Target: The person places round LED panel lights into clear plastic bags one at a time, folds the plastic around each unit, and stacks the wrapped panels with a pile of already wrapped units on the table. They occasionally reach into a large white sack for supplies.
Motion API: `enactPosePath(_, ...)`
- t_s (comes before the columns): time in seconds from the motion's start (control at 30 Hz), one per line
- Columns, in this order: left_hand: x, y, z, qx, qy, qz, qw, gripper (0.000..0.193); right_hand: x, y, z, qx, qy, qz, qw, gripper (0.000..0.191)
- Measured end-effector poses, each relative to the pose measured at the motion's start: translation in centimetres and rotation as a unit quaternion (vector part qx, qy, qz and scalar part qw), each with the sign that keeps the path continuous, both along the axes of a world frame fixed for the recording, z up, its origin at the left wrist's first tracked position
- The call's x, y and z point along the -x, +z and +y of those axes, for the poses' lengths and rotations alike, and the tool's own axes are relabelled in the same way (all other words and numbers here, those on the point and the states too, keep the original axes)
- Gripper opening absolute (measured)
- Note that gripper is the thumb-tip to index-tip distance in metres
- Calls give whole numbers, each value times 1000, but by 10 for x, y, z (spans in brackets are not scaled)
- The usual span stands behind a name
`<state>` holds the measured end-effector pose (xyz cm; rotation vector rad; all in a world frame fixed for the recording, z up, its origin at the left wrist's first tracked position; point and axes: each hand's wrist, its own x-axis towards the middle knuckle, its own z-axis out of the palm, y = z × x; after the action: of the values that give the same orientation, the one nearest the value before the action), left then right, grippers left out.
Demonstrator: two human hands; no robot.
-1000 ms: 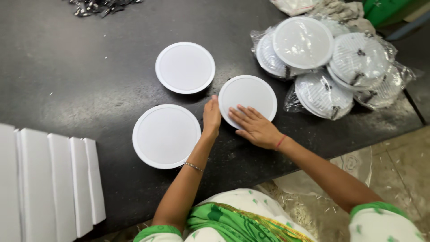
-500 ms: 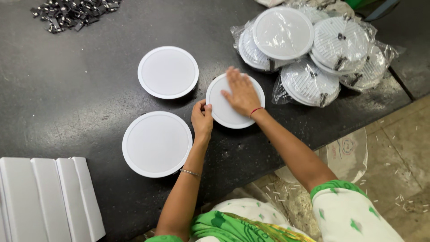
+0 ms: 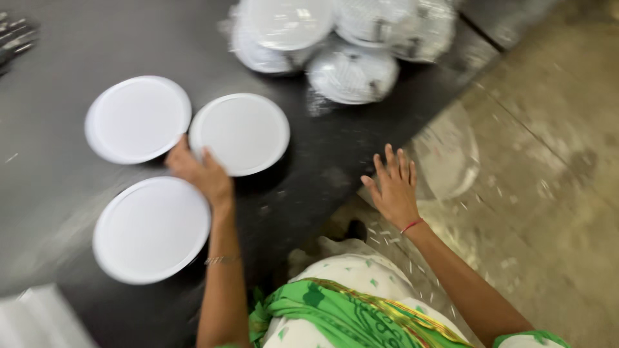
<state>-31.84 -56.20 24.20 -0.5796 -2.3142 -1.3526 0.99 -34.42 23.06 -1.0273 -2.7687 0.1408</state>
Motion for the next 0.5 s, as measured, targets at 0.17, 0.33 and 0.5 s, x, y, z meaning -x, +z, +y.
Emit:
enactPosePath(0.17, -116, 58, 78, -41, -139, 8, 989, 43, -107, -70, 80, 109, -138, 2, 984, 81)
enactPosePath(0.33, -279, 44, 193, 36, -433, -94, 896, 32, -157, -124, 158, 170, -169, -81, 967, 106)
enactPosePath(0.5, -358, -46, 290, 122, -504, -131, 845, 45, -200, -151, 171, 320, -78, -281, 901, 93)
